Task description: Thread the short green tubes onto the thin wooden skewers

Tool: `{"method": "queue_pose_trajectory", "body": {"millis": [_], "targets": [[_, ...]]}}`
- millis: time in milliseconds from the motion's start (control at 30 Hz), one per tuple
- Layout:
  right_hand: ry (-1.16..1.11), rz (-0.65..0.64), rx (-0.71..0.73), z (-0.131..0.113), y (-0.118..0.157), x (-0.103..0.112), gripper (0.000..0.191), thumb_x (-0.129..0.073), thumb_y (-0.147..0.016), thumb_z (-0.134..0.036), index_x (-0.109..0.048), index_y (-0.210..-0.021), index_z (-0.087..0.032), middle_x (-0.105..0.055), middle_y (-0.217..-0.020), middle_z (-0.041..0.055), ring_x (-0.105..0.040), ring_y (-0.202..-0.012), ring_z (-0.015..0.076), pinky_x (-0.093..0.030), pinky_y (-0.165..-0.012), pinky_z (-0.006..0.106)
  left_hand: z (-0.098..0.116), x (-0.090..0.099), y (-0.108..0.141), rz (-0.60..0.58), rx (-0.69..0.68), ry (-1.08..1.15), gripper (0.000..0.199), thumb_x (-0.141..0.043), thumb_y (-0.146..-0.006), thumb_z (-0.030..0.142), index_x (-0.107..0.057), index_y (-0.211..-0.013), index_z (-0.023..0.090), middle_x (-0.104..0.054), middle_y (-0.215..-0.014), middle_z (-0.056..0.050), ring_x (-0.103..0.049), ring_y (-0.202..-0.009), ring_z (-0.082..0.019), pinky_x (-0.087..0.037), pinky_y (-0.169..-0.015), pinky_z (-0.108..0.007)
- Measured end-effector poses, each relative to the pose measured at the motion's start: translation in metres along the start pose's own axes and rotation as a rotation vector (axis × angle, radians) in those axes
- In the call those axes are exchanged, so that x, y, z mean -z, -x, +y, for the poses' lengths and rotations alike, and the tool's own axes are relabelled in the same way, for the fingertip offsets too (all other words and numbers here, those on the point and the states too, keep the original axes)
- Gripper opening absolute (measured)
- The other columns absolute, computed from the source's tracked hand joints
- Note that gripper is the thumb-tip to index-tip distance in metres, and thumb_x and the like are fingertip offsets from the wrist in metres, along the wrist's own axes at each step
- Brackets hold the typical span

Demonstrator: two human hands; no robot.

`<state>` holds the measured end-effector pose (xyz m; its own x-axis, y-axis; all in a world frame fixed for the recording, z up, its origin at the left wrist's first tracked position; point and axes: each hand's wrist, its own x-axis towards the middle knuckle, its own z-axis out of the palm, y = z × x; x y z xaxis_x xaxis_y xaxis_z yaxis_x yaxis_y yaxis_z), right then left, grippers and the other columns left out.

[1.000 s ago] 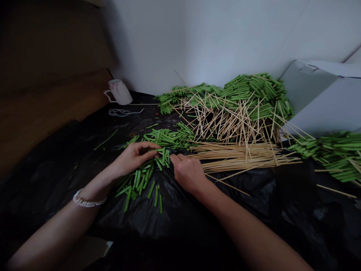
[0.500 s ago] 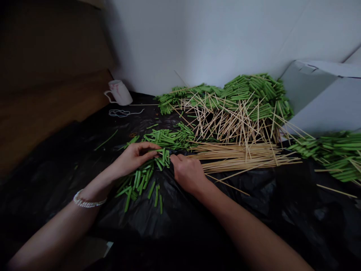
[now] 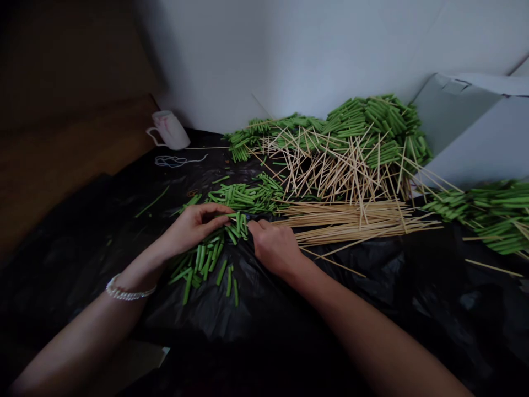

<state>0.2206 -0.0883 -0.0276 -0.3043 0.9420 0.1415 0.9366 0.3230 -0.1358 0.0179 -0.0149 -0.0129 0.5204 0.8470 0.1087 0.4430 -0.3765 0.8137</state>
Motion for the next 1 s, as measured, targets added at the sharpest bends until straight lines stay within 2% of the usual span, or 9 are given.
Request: {"method": "queue_pose_trajectory", "body": {"millis": [267,700,867,1000], "targets": [[0.017,0.000,0.009,0.001,0.000,0.001,0.031,-0.033,-0.095,-0.024,-0.061,-0.106,-0.020,-0.066,-0.091,0.0050,-0.060,-0.078,0.0170,-0.034,-0.064,0.027,-0.002,0.000,0.001,0.005,-0.024,-0.112,0.033,-0.059,-0.084,0.039,-0.070,-0.105,0.016,-0.072,-0.102,-0.007,-0.065,-0.089,-0.021,-0.049,-0.083,-0.030],[0.000,0.029,0.021,0.002,0.001,-0.003,0.032,-0.034,-0.095,-0.024,-0.061,-0.111,-0.020,-0.066,-0.090,0.0047,-0.059,-0.076,0.0160,-0.032,-0.063,0.026,-0.001,0.000,0.001,0.002,-0.024,-0.080,0.030,-0.060,-0.083,0.038,-0.071,-0.102,0.017,-0.072,-0.100,-0.006,-0.065,-0.087,-0.020,-0.050,-0.081,-0.030],[-0.019,0.023,0.018,0.002,0.000,-0.001,0.033,-0.034,-0.094,-0.022,-0.062,-0.112,-0.019,-0.067,-0.091,0.0054,-0.059,-0.076,0.0150,-0.034,-0.065,0.026,0.004,-0.002,0.001,0.013,-0.012,-0.001,0.031,-0.063,-0.082,0.038,-0.071,-0.101,0.015,-0.072,-0.100,-0.008,-0.066,-0.089,-0.021,-0.050,-0.083,-0.031],[-0.056,0.097,0.026,0.003,0.001,0.000,0.034,-0.034,-0.094,-0.021,-0.061,-0.115,-0.020,-0.067,-0.092,0.0048,-0.059,-0.078,0.0145,-0.037,-0.068,0.025,0.009,-0.002,0.001,0.103,0.049,0.191,0.038,-0.066,-0.080,0.042,-0.069,-0.104,0.012,-0.074,-0.087,-0.008,-0.068,-0.079,-0.019,-0.053,-0.076,-0.030]]}}
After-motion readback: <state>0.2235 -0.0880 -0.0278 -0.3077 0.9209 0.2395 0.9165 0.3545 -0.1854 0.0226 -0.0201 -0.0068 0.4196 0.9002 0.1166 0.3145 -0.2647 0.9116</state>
